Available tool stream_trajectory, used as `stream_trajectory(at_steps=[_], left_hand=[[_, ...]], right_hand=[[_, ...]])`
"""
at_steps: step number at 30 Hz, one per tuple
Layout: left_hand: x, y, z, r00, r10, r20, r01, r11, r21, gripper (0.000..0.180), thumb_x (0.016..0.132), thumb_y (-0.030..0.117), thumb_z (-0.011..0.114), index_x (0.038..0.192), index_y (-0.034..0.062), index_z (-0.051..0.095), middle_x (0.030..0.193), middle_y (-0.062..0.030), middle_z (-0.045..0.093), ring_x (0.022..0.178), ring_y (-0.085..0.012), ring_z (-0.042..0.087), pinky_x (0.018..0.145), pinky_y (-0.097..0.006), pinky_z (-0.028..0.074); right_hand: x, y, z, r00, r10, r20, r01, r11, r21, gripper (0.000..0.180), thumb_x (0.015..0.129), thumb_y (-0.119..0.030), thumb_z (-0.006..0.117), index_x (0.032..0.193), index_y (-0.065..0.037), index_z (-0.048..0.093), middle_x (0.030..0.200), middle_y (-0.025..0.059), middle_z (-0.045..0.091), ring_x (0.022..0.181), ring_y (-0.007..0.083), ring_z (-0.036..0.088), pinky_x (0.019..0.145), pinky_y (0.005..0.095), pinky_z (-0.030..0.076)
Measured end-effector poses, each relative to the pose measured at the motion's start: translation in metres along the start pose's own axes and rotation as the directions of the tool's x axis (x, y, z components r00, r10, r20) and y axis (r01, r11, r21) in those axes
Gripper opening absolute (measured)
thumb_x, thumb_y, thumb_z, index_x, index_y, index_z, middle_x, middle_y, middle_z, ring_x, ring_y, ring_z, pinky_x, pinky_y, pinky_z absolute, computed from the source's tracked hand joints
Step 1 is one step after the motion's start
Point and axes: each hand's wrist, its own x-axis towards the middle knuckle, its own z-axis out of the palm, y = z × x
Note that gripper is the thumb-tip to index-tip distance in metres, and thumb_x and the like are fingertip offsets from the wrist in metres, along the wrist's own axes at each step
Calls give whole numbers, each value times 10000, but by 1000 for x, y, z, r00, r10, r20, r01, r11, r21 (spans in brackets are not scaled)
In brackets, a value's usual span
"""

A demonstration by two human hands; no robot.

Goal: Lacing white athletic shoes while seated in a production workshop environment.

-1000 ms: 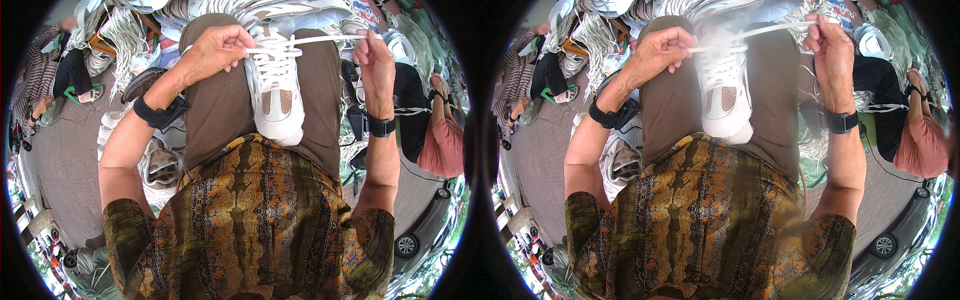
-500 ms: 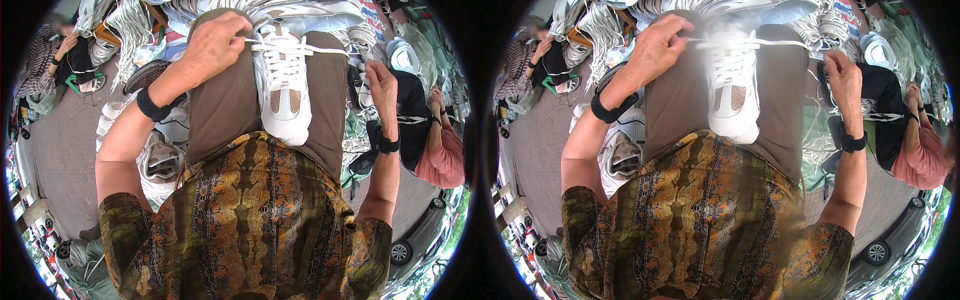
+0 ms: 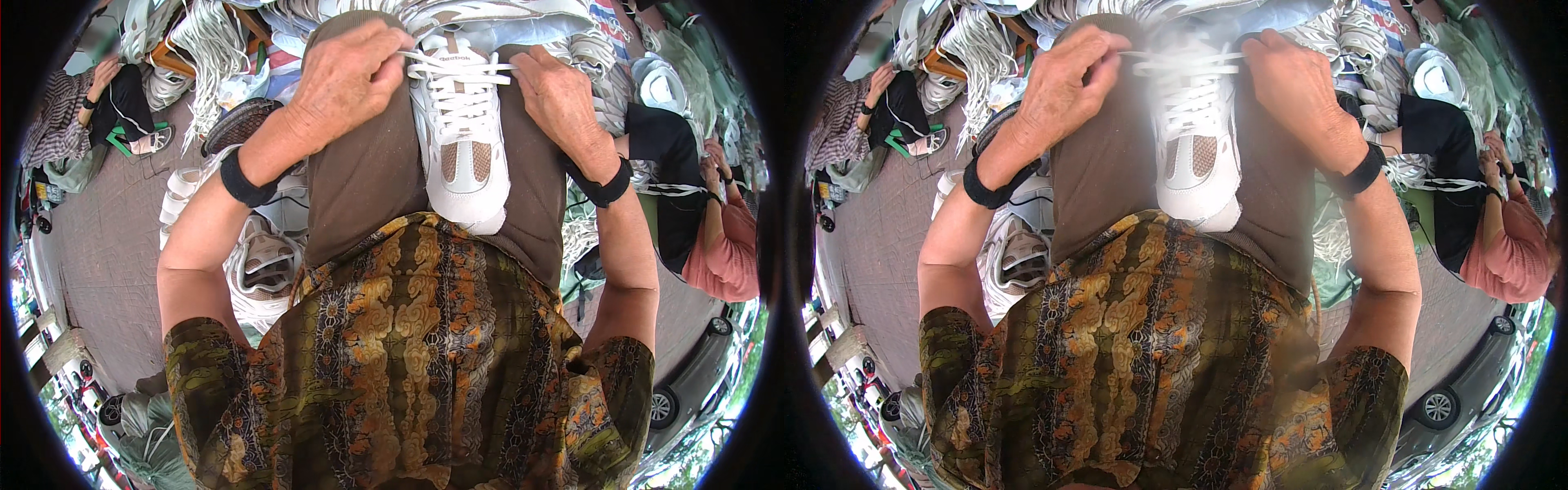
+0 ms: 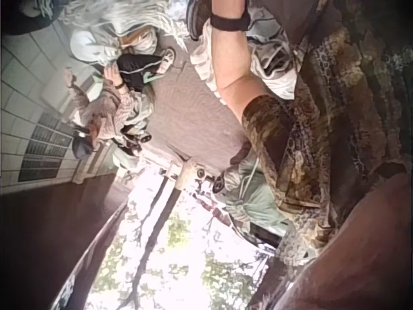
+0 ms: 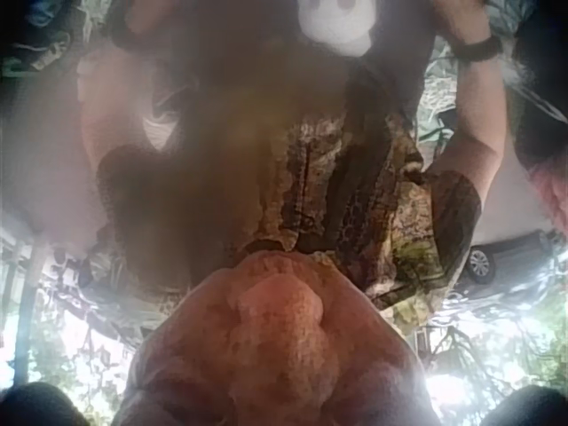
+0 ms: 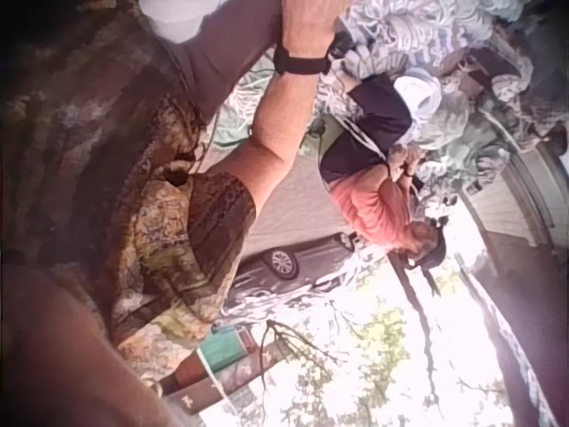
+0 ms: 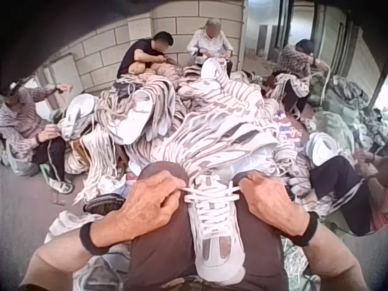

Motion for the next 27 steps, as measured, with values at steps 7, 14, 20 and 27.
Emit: stream_trajectory(at_steps=[7, 14, 20, 27], left_hand=[[2, 8, 13, 984, -89, 156, 86, 996, 30, 242, 862, 125, 596, 1094, 73, 639, 850, -147, 618, 728, -358, 612, 679, -433, 503], [2, 7, 19, 979, -139, 148, 124, 986, 112, 150, 847, 83, 578, 985, 38, 614, 887, -162, 636, 773, -391, 615, 663, -443, 506], [-1, 15, 26, 996, -78, 36, 81, 994, -74, 116, 828, 39, 575, 937, 22, 612, 780, -177, 619, 705, -384, 611, 619, -426, 495], [-11, 23, 20, 987, -111, 118, 115, 993, -34, 124, 801, 3, 595, 923, 24, 608, 764, -175, 618, 660, -374, 606, 589, -402, 495]], right_hand=[[-4, 6, -7, 1000, -10, 25, 11, 999, -38, 111, 909, -109, 584, 998, -46, 603, 927, 145, 631, 774, 351, 655, 625, 420, 531], [-7, 7, -13, 1000, -8, 23, 8, 1000, 28, 94, 917, -108, 576, 952, -21, 583, 840, 167, 629, 752, 368, 640, 615, 424, 499], [-13, 6, -45, 992, 56, 112, -82, 966, 245, 107, 890, -124, 556, 868, -29, 598, 727, 229, 579, 729, 417, 580, 634, 476, 484], [-6, 2, -87, 847, -103, 522, -306, 708, 636, 178, 905, -195, 584, 856, -29, 624, 743, 77, 617, 715, 247, 608, 658, 328, 459]])
